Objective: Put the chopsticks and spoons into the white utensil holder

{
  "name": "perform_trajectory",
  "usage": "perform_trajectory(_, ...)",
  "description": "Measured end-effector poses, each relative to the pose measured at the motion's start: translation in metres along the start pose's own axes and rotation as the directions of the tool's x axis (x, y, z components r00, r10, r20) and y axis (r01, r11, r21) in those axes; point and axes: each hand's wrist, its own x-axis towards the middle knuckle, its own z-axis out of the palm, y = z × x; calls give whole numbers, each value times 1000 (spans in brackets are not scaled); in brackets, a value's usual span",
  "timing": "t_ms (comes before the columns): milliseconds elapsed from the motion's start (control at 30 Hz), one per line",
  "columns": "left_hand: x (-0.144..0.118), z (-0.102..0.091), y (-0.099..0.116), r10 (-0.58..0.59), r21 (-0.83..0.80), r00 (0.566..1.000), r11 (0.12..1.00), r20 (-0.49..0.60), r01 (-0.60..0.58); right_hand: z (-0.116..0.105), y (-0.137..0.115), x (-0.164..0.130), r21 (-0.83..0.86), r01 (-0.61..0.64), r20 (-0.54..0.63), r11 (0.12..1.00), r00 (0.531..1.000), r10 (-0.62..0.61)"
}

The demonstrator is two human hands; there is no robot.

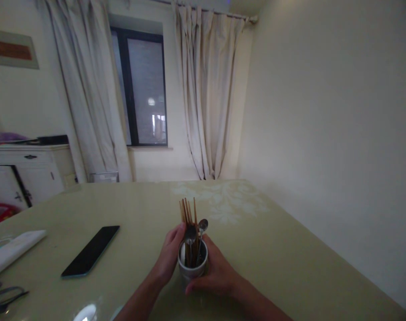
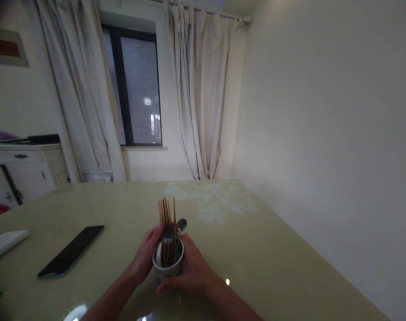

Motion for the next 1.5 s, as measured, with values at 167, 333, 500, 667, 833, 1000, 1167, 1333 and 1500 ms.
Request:
perform_trajectory(167,2,-5,3,18,85,1000,996,7,-18,-5,0,0,52,29,70,998,997,-32)
perform_trajectory(333,0,-7,9,-35,138,998,990,44,29,-6,-4,-2,20,41,139,999,989,-44)
perform_trajectory(500,-6,-2,15,-54,66,967,997,249,38,-5,-10,-3,-90,38,151,995,988,-24)
perform_trajectory(667,-7,-2,22,16,158,977,986,211,-50,-7,-13,-3,-132,57,161,990,986,-35)
perform_trajectory(833,-6,-3,30,114,55,971,990,210,-129,-7,-10,-5,-184,12,148,983,989,16)
perform_trajectory(1000,6,-15,53,131,-433,987,898,88,-81,-6,-3,-9,-155,-31,129,987,990,51)
perform_trajectory(1167,24,-47,84,290,-495,935,794,-202,-353,-6,3,-10,-100,-50,119,994,991,62)
perform_trajectory(1333,36,-57,59,373,-68,896,914,-240,-399,-6,8,-10,-8,-44,102,999,994,45)
perform_trajectory(1500,46,-41,-6,226,142,974,965,-28,-220,-7,7,-9,-7,-19,101,1000,995,20)
